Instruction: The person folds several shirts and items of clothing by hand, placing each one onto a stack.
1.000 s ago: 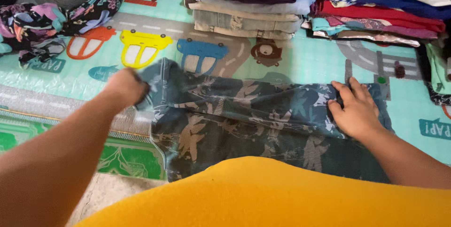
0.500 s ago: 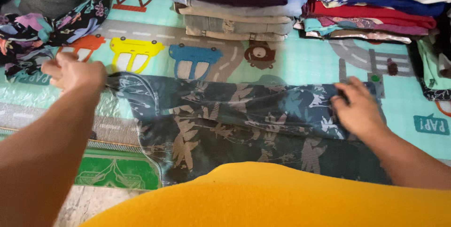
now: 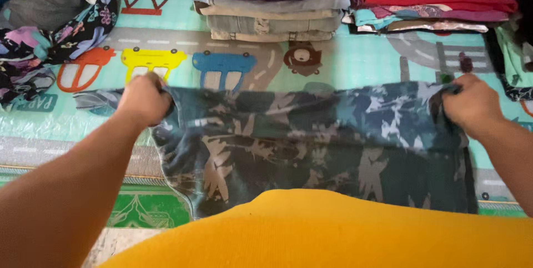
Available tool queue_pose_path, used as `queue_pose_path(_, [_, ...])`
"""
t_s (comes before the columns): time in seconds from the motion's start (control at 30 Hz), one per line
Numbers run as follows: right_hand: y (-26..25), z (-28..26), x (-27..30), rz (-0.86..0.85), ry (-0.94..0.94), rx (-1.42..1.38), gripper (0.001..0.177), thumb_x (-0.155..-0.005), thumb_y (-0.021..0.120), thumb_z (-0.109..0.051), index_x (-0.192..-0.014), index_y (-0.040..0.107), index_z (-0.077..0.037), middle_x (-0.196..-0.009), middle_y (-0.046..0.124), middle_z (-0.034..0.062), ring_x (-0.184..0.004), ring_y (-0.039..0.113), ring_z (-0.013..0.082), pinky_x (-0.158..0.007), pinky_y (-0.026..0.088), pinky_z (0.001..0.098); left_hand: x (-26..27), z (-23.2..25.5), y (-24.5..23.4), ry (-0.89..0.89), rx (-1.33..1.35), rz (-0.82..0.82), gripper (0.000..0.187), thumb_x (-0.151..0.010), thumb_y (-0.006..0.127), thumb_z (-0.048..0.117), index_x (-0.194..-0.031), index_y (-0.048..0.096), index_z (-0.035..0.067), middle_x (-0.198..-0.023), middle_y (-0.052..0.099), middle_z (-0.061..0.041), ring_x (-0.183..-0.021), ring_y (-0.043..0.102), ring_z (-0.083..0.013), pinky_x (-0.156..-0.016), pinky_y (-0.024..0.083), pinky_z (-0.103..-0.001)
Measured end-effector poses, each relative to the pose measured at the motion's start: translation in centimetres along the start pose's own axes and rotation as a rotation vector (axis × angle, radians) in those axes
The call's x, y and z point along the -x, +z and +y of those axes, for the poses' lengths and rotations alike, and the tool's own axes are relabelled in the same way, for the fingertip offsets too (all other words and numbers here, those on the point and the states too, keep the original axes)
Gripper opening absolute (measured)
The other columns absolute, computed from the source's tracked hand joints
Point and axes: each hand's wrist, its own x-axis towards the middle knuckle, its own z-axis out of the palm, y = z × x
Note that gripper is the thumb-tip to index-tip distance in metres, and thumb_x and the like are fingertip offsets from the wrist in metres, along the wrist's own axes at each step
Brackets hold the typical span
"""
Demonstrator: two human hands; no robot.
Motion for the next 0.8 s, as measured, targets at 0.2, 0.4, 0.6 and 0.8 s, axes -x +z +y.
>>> queue_pose_path(0.2, [-0.2,-1.6,-5.0,0.005,0.099,-0.21,0.037,-0.09,0.075,-0.016,-0.122,0.069,0.001,-0.102,0.075,0.0295,-0.083,0.075,0.0387,-0.07,0.058,0.047,-7.1,-2.1,1.2,0.081,0.037,0.162,0.023,-0.082,0.069,0.012,-0.1,0.071,-0.002,-0.102,0.07,-0.031,-0.104,0.065,-0.0483,-0.095,0.051,-0.051])
queue_pose_path(0.4, [-0.8,-5.2,-5.7,0.156,-0.033,-0.336,0.037,-0.091,0.075,-0.015,-0.124,0.068,0.0,-0.107,0.074,0.0195,-0.087,0.073,0.0304,-0.068,0.058,0.0427,-8.3,2.7,-0.5,-0.052,0.097,0.217,0.034,-0.081,0.068,0.013,-0.114,0.064,0.01,-0.123,0.058,-0.023,-0.121,0.052,-0.0442,-0.1,0.046,-0.053])
queue_pose_path(0.6, [-2.0,-7.5,2.2,0.148,-0.144,-0.077,0.056,-0.081,0.084,-0.021,-0.131,0.065,-0.006,-0.13,0.054,0.0249,-0.114,0.057,0.0471,-0.099,0.048,0.0526,0.6,7.7,-1.5,-0.074,0.054,0.341,0.049,-0.082,0.077,0.025,-0.128,0.059,0.018,-0.14,0.04,-0.018,-0.127,0.041,-0.0446,-0.097,0.036,-0.065])
queue_pose_path(0.8, [-2.3,-5.8,13.2,0.203,-0.372,-0.022,0.026,-0.091,0.08,-0.031,-0.114,0.074,-0.022,-0.125,0.062,0.0068,-0.129,0.054,0.0383,-0.108,0.045,0.0537,9.6,7.7,0.0,-0.099,0.136,0.322,0.046,-0.088,0.075,0.035,-0.127,0.061,0.014,-0.134,0.05,-0.016,-0.129,0.046,-0.0408,-0.101,0.039,-0.061])
